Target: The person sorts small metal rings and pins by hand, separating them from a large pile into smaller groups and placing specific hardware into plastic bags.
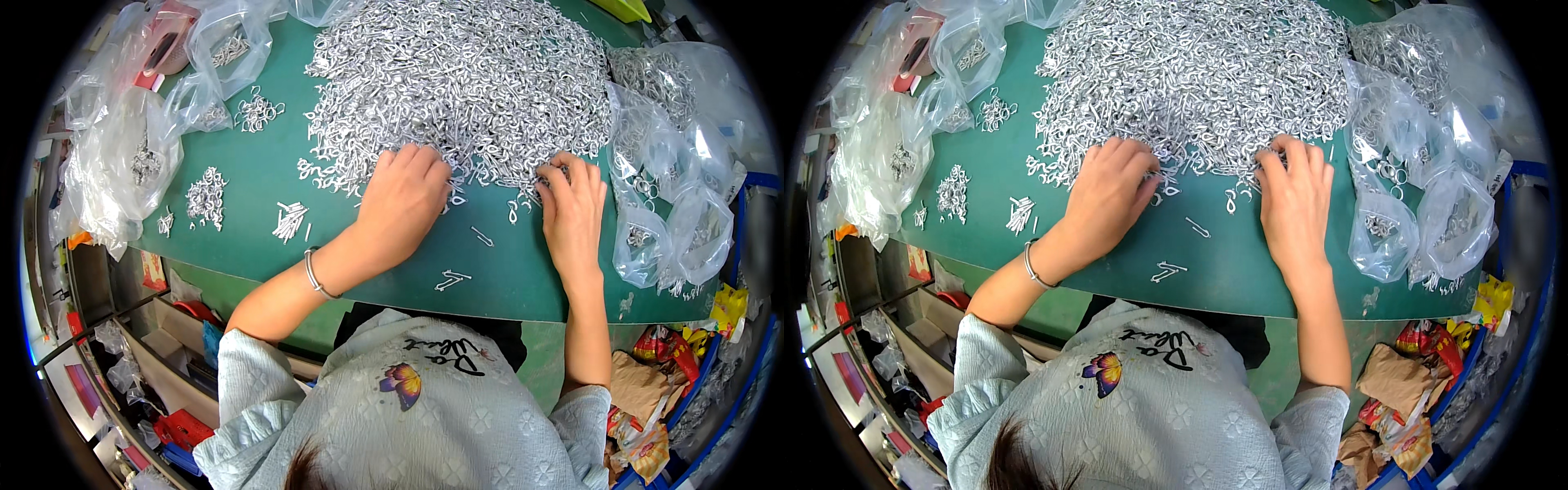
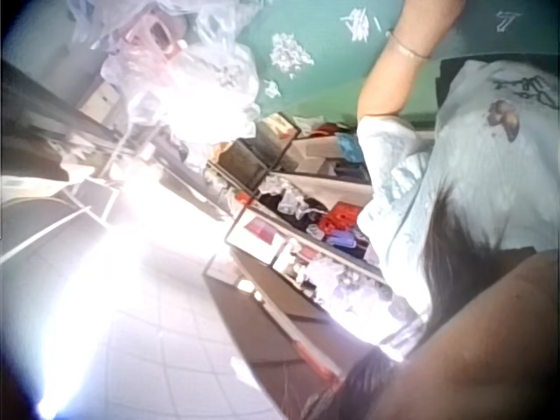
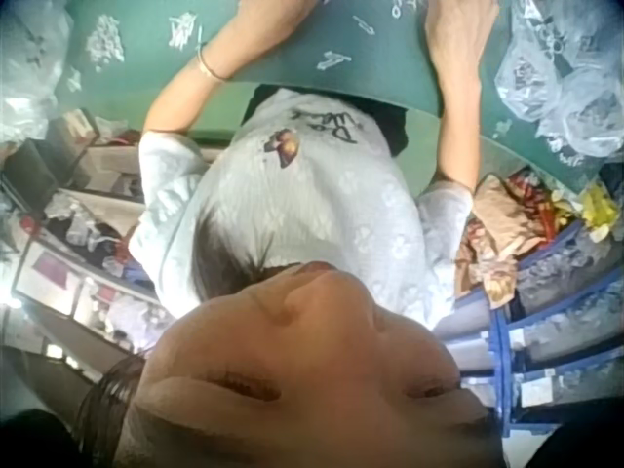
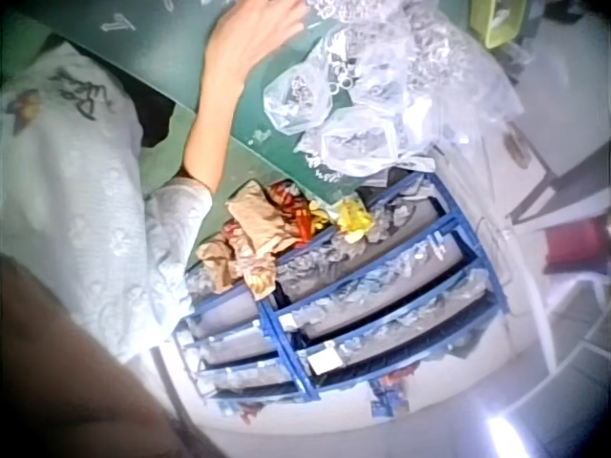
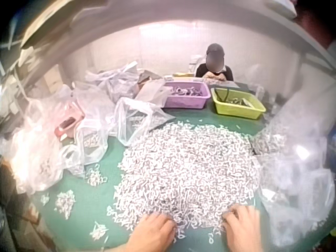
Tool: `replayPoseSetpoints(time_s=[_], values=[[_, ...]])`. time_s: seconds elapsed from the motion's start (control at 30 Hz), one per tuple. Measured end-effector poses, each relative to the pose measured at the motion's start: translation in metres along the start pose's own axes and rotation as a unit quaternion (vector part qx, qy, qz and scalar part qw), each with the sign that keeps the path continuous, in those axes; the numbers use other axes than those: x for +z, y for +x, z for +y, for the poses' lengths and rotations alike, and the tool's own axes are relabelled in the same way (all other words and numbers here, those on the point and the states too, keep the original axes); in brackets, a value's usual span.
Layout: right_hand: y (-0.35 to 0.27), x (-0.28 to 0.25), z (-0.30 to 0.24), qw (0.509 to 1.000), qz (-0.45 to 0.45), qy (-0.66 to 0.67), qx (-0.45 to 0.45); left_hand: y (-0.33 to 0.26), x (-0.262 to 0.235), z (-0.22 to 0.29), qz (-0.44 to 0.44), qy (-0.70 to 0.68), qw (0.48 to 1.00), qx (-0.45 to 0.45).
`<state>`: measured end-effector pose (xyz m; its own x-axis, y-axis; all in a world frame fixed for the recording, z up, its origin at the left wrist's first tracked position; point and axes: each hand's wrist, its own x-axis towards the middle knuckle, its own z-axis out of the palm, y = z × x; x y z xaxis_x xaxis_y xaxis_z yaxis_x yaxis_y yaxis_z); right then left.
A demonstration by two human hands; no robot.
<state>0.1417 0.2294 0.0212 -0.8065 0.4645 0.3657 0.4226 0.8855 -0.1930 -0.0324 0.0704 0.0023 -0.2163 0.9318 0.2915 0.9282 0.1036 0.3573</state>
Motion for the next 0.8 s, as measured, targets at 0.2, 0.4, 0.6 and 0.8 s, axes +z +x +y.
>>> replayPoseSetpoints(time_s=[0.2, 0.4, 0.6, 0.8], values=[[-0.003, 0.003, 0.006, 0.998, -0.033, -0.028, -0.049, -0.005, 0.002, -0.004, -0.014, 0.007, 1.000, 0.005], [-0.007, -0.006, 0.007, 0.999, 0.009, -0.006, -0.041, -0.004, -0.004, -0.004, 0.020, -0.056, 0.998, -0.017], [-0.036, -0.018, -0.039, 0.978, -0.038, 0.205, -0.029, -0.028, -0.014, 0.020, -0.048, -0.117, 0.992, -0.006], [-0.021, -0.010, -0.028, 0.981, 0.005, 0.194, 0.000, -0.050, -0.013, 0.030, -0.121, -0.167, 0.978, 0.026]])
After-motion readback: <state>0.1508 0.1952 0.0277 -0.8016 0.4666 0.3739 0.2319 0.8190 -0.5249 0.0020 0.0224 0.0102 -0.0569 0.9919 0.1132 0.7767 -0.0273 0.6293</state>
